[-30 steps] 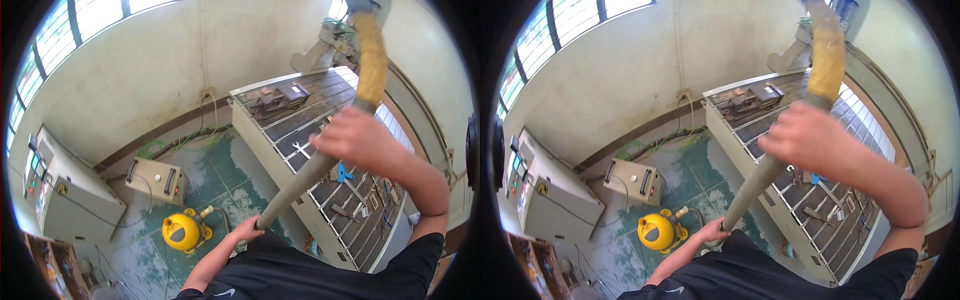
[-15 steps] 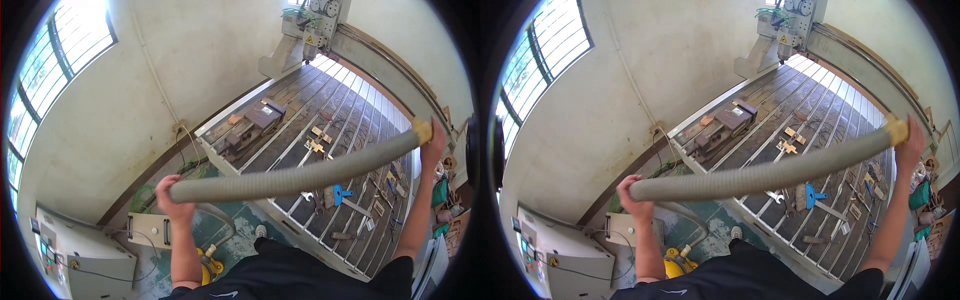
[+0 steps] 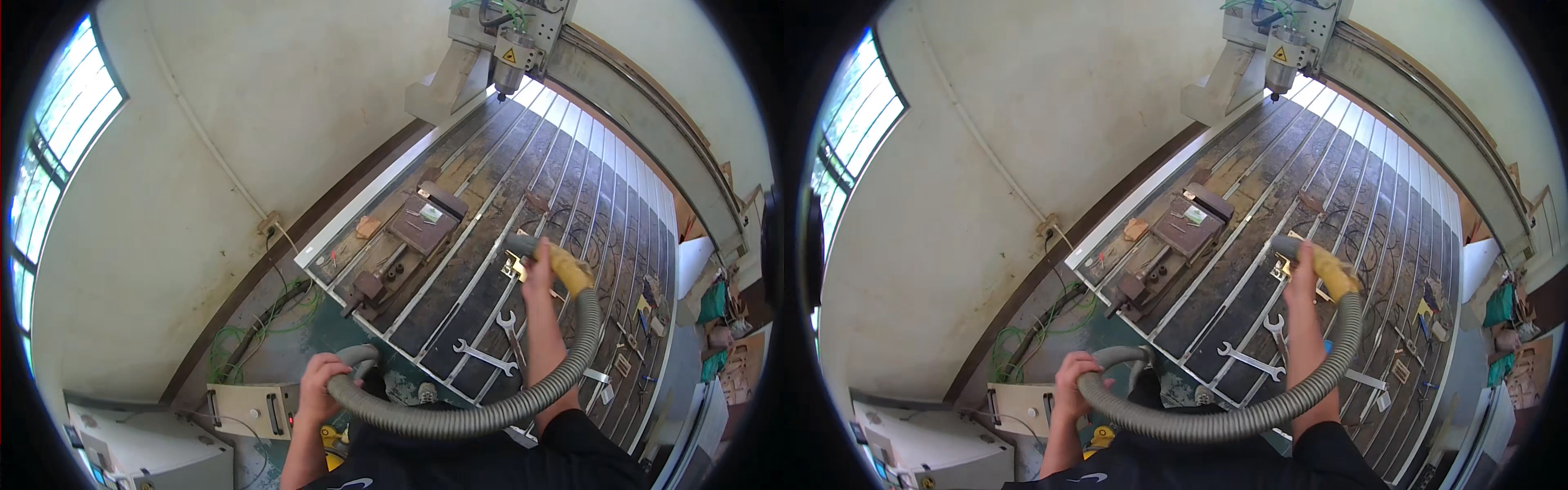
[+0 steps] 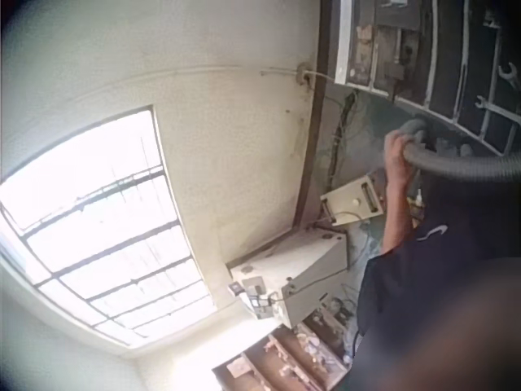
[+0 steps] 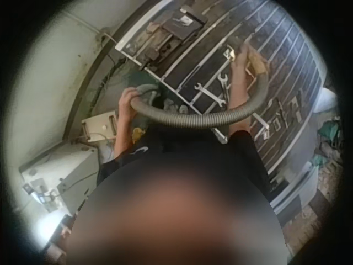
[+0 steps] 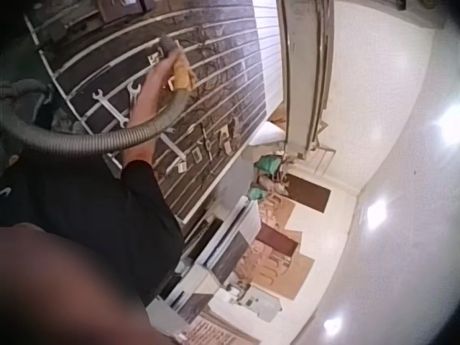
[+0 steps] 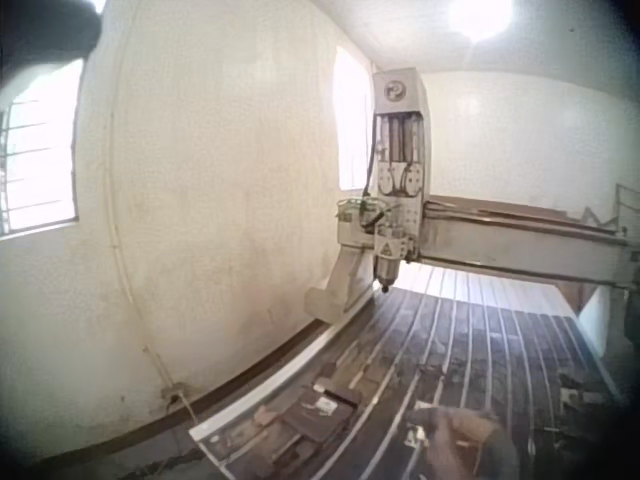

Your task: Cleaning a workshop area by vacuuming a workbench and organizing various metalworking tools.

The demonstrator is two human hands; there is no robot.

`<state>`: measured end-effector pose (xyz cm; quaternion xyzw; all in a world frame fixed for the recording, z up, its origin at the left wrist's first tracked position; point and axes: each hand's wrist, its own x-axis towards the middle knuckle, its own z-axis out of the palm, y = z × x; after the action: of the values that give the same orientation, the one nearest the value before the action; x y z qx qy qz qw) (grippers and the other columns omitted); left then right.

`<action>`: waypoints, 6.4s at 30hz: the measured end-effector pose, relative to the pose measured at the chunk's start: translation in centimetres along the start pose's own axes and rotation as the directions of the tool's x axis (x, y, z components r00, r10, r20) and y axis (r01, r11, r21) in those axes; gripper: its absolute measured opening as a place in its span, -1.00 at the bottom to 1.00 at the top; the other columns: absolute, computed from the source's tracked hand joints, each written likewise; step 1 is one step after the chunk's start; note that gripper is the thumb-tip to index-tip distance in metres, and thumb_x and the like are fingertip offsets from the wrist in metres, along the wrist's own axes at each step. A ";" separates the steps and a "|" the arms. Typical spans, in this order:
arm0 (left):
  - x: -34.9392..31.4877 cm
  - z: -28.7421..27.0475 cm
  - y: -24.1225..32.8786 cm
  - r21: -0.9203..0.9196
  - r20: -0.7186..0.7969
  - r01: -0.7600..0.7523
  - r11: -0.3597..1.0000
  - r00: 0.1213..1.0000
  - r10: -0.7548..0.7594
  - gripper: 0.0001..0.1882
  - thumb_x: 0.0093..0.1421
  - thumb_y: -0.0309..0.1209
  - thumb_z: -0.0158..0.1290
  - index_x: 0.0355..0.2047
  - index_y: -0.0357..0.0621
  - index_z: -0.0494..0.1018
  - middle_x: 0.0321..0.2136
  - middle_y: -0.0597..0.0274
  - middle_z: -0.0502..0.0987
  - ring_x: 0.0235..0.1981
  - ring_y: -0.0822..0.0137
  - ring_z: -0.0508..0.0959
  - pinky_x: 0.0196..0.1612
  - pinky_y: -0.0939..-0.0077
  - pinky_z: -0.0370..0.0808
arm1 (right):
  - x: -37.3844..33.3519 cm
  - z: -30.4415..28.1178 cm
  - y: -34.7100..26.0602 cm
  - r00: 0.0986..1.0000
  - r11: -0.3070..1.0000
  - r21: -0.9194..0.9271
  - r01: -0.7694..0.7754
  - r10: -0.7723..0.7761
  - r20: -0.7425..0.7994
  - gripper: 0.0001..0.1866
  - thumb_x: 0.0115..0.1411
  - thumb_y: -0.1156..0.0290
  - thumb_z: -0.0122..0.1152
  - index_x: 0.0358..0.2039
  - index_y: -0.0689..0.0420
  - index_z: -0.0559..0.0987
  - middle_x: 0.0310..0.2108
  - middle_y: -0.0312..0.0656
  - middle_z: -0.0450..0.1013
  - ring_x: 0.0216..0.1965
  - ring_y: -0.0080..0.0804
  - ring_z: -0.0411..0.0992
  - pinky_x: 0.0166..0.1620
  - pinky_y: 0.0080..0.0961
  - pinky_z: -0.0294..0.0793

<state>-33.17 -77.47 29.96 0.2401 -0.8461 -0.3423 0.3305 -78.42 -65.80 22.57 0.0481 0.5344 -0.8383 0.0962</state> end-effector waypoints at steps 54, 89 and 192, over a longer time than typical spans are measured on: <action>12.9 -2.7 -12.9 0.009 0.141 0.217 0.976 0.966 -0.216 -0.66 -0.30 -0.59 0.22 -0.45 -0.13 0.39 -0.46 0.15 0.44 -0.38 0.17 0.48 -0.29 0.45 0.40 | 4.2 18.1 9.6 0.980 0.893 -0.405 -0.194 0.192 -0.045 -0.63 -0.01 0.20 0.33 -0.27 0.10 0.47 -0.36 -0.30 0.43 -0.46 -0.53 0.40 -0.40 -0.63 0.42; 11.8 -2.5 -12.7 -0.030 0.311 0.158 0.987 0.940 -0.141 -0.64 -0.35 -0.54 0.21 -0.43 -0.07 0.42 -0.41 0.22 0.46 -0.26 0.13 0.45 -0.15 0.33 0.35 | -9.5 8.9 10.0 0.947 0.943 -0.082 -0.321 0.319 -0.036 -0.70 0.12 0.22 0.18 -0.20 0.09 0.43 -0.33 -0.27 0.45 -0.33 -0.44 0.45 -0.27 -0.57 0.46; 4.9 -7.2 -15.8 -0.124 0.117 0.376 0.918 0.925 -0.363 -0.69 -0.26 -0.53 0.24 -0.46 -0.16 0.40 -0.45 0.15 0.43 -0.32 0.13 0.46 -0.24 0.37 0.40 | -8.8 22.5 16.3 0.400 0.061 -0.426 0.903 0.244 0.883 -0.37 -0.15 -0.05 0.28 -0.14 0.14 0.47 -0.19 -0.03 0.46 -0.12 -0.13 0.41 -0.07 -0.31 0.36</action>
<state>-28.37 -93.91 24.17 0.3550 -0.7729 -0.4694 0.2374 -65.81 -91.92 19.26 -0.5771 0.7894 -0.1909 0.0859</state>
